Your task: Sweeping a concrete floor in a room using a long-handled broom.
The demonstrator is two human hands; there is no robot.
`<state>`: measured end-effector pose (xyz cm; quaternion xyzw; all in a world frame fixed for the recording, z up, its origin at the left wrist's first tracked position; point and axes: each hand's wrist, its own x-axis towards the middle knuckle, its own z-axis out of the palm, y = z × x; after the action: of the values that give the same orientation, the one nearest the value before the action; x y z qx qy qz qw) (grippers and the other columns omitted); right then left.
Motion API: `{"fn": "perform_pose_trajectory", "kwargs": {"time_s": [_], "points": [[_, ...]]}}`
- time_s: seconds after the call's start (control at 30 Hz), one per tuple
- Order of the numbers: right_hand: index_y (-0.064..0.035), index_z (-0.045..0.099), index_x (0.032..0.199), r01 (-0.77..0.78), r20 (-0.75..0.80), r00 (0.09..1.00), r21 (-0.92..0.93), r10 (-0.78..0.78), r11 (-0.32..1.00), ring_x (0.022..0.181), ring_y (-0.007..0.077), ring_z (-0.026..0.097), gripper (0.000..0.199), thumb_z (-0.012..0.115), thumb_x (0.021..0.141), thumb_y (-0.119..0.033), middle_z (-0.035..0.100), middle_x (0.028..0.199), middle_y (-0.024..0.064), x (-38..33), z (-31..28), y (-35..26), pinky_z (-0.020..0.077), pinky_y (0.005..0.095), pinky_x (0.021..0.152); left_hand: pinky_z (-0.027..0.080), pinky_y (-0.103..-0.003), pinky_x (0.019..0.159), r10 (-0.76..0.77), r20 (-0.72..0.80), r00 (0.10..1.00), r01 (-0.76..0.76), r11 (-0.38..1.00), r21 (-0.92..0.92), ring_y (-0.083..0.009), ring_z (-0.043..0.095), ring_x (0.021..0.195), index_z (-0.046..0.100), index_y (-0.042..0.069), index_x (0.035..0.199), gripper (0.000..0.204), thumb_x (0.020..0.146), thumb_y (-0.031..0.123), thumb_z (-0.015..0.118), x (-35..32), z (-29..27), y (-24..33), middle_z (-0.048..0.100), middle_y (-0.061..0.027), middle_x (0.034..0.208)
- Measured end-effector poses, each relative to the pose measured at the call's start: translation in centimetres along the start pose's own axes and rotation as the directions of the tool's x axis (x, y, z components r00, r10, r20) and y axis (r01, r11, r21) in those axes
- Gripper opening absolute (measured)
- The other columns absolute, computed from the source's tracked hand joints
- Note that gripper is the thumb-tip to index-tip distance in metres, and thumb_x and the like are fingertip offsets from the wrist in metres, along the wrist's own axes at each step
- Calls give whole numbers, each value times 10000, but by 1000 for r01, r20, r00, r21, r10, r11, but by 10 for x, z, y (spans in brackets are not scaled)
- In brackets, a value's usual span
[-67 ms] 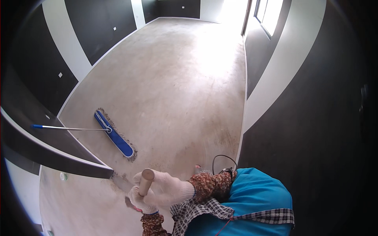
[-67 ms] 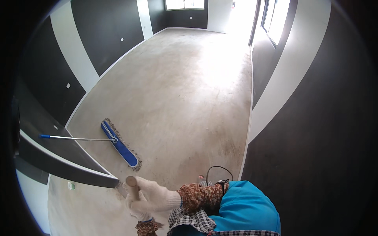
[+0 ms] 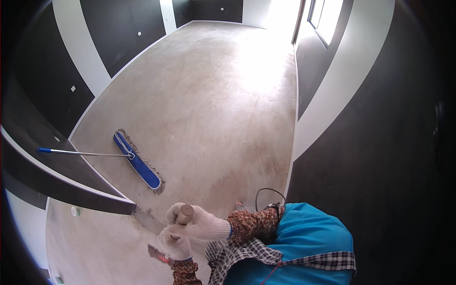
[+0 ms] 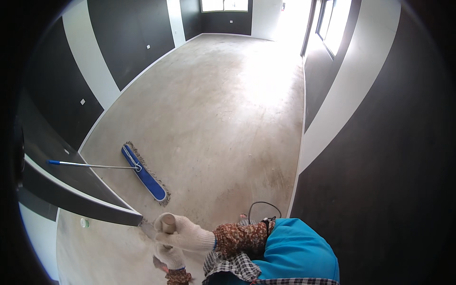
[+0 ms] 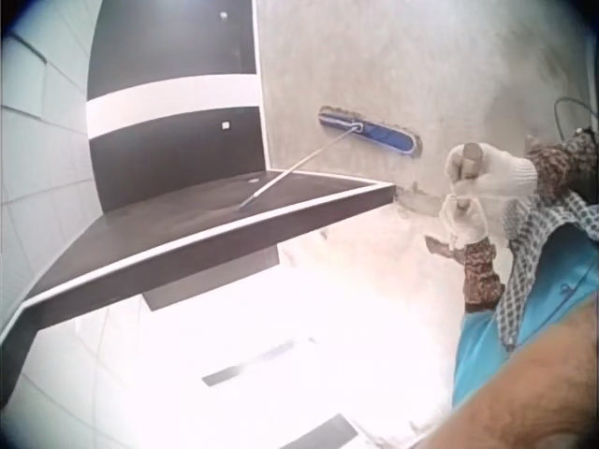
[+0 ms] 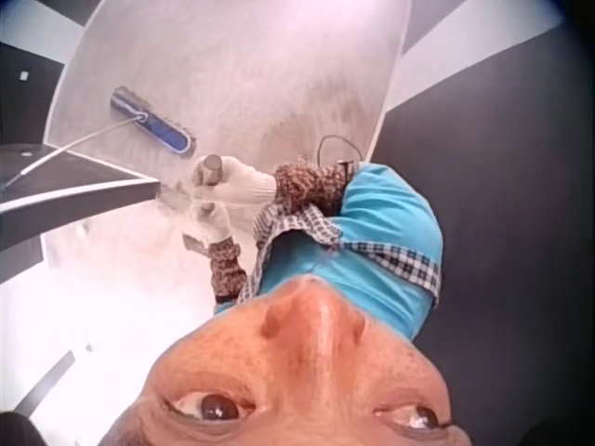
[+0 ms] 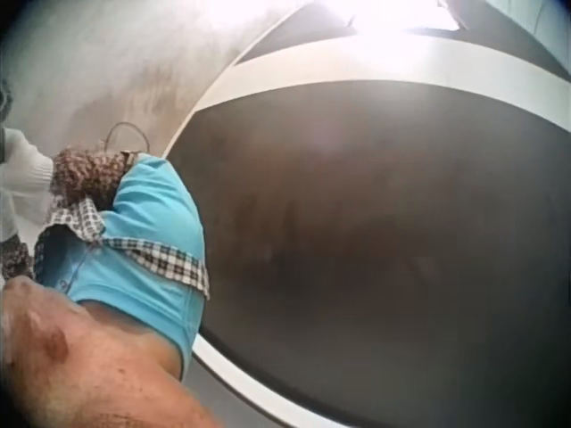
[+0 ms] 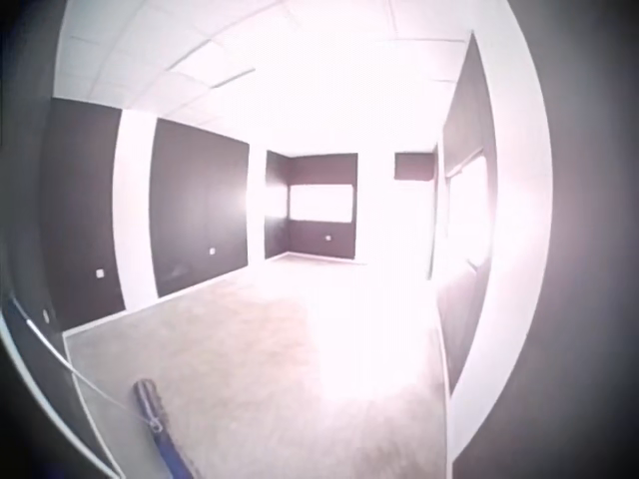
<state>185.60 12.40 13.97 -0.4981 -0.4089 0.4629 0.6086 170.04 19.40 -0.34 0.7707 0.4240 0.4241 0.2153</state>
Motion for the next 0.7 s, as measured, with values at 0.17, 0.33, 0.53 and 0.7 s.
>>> {"fn": "perform_pose_trajectory", "kwargs": {"time_s": [0.17, 0.33, 0.53, 0.7], "points": [[-47, 532, 863, -66, 34, 998, 229, 60, 971, 756, 30, 448, 150, 615, 947, -141, 501, 787, -60, -6, 0, 75, 419, 221, 672, 406, -460, 609, 47, 14, 999, -49, 963, 265, -328, 514, 656, 517, 111, 681, 205, 628, 74, 711, -58, 8, -60, 501, -74, 649], [-50, 516, 845, -187, 126, 979, 206, 163, 961, 755, 24, 467, 170, 585, 966, -147, 476, 778, -58, -25, -40, 103, 411, 214, 674, 445, -455, 667, -161, 289, 944, 63, 944, 323, -318, 578, 718, 579, 121, 621, 144, 630, 154, 719, -114, 35, -114, 581, -85, 649], [6, 663, 926, -149, -118, 985, -242, 124, 959, 815, 117, 626, 92, 627, 904, -76, 657, 841, 66, -38, -127, 25, 500, 267, 705, 494, -483, 752, -203, 635, 745, 172, 979, 111, -371, 625, 793, 693, 93, 782, 140, 703, 203, 731, -125, 142, -145, 660, -156, 810], [-64, 407, 650, 194, -355, 919, 32, -170, 981, 486, 167, 402, 288, 456, 932, -88, 427, 562, 60, -50, -162, -15, 400, 349, 577, 477, -447, 649, 168, 512, 842, -98, 982, -161, -338, 597, 674, 640, 98, 747, 130, 691, 201, 698, -83, 221, -62, 586, -99, 664]]}}
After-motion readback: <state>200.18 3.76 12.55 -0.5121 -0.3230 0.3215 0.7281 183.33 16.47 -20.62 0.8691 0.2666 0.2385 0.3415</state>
